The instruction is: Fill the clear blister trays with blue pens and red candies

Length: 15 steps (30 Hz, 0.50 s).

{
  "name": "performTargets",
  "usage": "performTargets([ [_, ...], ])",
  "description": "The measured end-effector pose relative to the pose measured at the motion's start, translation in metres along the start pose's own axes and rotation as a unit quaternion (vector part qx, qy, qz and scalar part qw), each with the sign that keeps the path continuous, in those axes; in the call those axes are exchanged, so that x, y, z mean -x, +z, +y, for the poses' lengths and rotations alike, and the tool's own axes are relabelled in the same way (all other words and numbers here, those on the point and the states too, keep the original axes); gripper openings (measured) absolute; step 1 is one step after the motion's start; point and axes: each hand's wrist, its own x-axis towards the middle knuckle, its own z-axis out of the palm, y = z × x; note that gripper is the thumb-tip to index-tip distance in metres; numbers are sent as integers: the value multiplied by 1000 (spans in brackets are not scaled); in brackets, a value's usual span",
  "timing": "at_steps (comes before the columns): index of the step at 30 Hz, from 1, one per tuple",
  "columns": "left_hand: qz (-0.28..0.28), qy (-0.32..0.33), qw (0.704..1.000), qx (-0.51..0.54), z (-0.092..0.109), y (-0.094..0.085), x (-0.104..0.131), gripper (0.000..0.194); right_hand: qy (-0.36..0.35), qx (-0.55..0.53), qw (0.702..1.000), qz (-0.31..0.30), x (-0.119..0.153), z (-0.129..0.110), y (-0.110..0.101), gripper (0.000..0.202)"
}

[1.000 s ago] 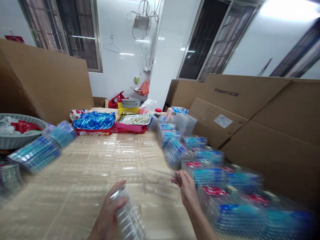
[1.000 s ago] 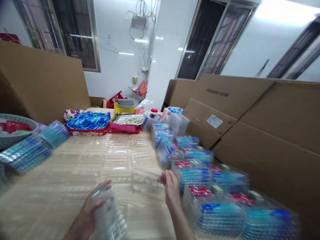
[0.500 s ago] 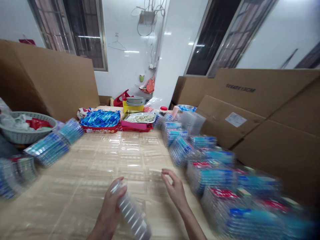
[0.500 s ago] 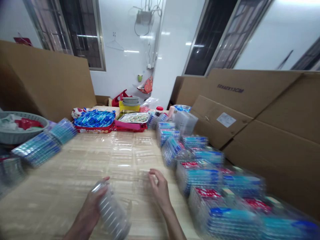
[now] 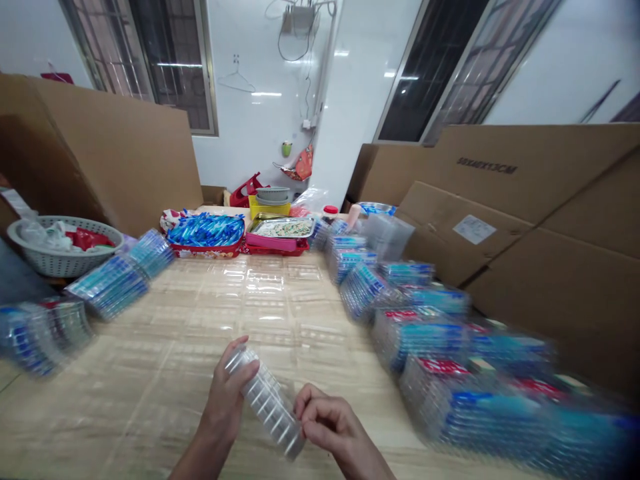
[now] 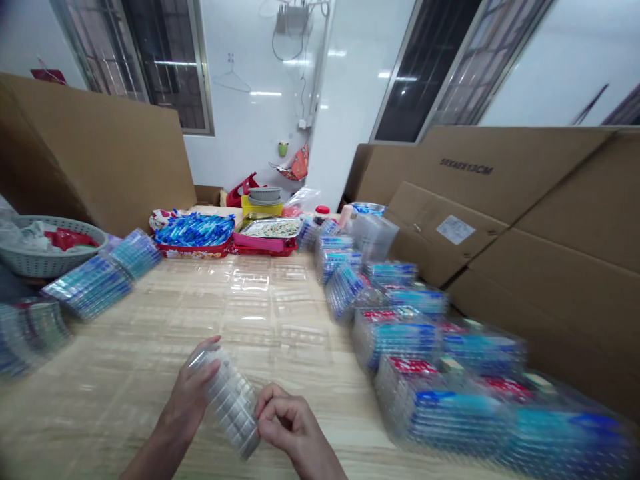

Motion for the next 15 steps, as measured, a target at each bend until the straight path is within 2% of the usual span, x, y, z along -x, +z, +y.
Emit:
performTargets([
  [2,-12,-4,1000,-6,0,-1,5,64,-10,-16,998,52,5,5,1,34],
  [4,-20,-19,1000,-10,-1,-1,11,65,-31,-39,989,137,12,12,-1,33],
  [7,-34,-34,999,-23,-1,-4,19,62,-56,-116,946,298,25,19,-17,33],
  [9,-34,-43,998,-36,0,-7,21,60,-51,-142,912,381,36,21,-36,36],
  [12,-16,-59,997,-46,2,-13,19,61,-5,-117,884,453,48,24,-69,42],
  [15,2,-66,997,-46,-1,-17,15,63,58,-97,864,490,49,35,-98,51],
])
